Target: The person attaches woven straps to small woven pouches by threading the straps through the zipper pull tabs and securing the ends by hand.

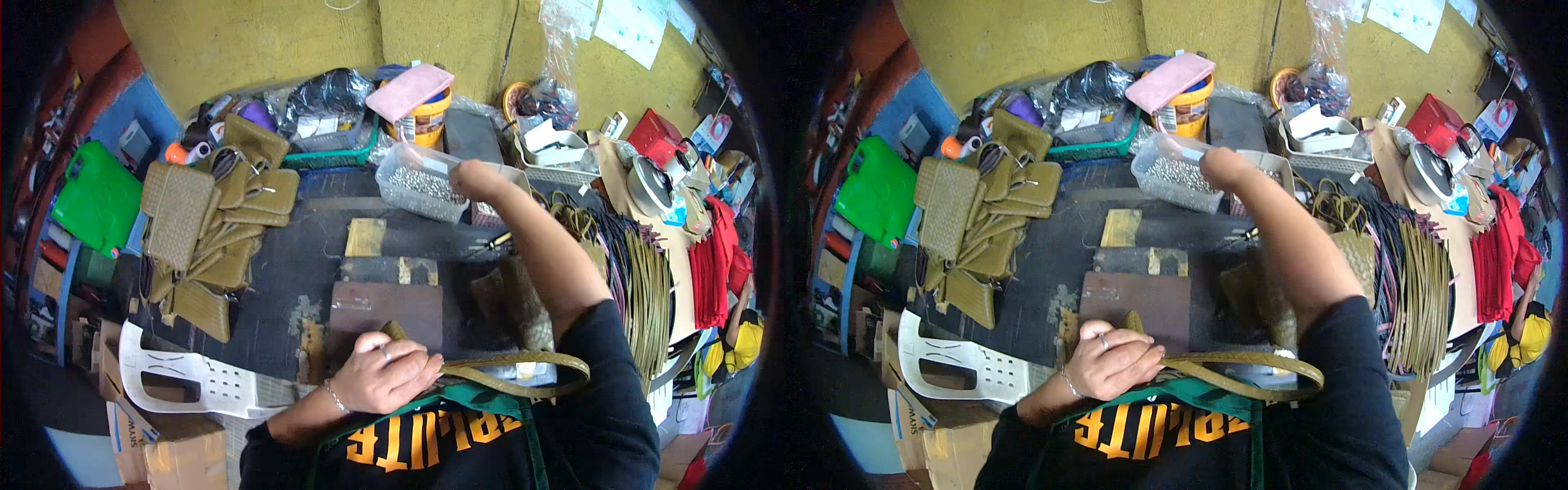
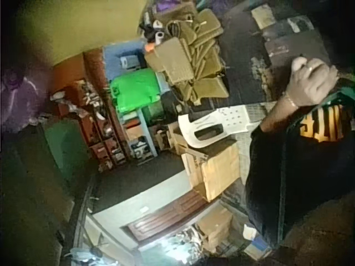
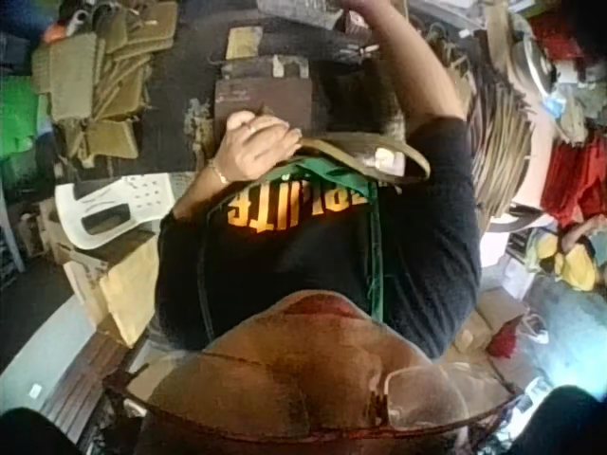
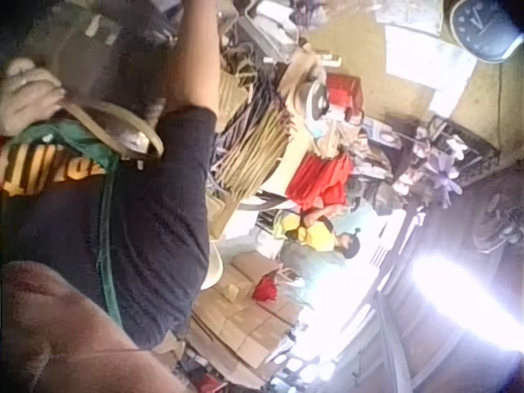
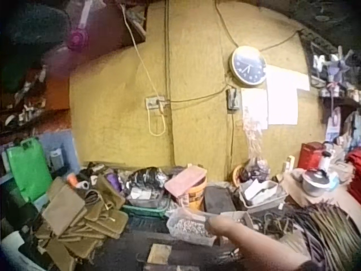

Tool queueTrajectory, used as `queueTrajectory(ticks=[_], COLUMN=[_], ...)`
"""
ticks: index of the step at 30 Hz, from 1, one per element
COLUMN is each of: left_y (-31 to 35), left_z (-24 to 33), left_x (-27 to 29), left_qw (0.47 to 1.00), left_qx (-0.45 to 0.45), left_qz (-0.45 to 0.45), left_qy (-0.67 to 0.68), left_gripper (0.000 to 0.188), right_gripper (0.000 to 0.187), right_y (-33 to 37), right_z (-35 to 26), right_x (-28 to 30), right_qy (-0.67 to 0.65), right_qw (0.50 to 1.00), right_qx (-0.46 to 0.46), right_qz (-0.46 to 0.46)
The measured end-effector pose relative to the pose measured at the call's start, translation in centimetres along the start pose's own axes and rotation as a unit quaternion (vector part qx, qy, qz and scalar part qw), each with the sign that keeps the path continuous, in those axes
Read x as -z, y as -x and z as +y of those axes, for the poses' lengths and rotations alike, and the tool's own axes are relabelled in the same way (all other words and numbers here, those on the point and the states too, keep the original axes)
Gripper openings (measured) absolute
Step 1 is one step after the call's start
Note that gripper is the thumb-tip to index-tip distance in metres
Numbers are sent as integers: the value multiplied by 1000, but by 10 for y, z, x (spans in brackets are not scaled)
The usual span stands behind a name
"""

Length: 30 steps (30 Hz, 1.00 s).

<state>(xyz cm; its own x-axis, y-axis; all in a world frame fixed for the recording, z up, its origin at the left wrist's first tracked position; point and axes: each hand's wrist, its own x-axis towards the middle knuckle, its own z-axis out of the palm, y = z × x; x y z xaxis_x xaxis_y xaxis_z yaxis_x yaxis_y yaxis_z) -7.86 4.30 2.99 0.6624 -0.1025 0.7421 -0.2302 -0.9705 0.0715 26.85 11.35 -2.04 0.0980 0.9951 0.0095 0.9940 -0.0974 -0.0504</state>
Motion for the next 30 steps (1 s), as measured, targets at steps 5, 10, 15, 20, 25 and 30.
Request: queueTrajectory(ticks=[5, 10, 15, 20, 25, 30], left_y=[18, 21, 16, 16, 15, 8], left_z=[-16, -20, -24, -21, -23, -27], left_x=[14, 15, 8, 9, 3, 0], left_qw=[996, 994, 997, 995, 996, 998], left_qx=[75, 102, 79, 96, 80, 32], left_qz=[-20, -16, -21, -28, -35, -32], left_qy=[-47, -45, -7, -6, 13, 33], left_gripper=[19, 20, 27, 22, 23, 15], right_gripper=[21, 22, 30, 30, 22, 17], right_y=[-55, -62, -61, -58, -51, 5], right_z=[3, -6, -12, -7, 7, -61], right_x=[-65, -75, -72, -74, -64, 43], right_qy=[97, -18, -25, 1, -69, -559], right_qw=[986, 992, 977, 977, 989, 820], right_qx=[15, -55, -127, -89, -127, -57], right_qz=[-135, -114, -169, -194, -2, 109])
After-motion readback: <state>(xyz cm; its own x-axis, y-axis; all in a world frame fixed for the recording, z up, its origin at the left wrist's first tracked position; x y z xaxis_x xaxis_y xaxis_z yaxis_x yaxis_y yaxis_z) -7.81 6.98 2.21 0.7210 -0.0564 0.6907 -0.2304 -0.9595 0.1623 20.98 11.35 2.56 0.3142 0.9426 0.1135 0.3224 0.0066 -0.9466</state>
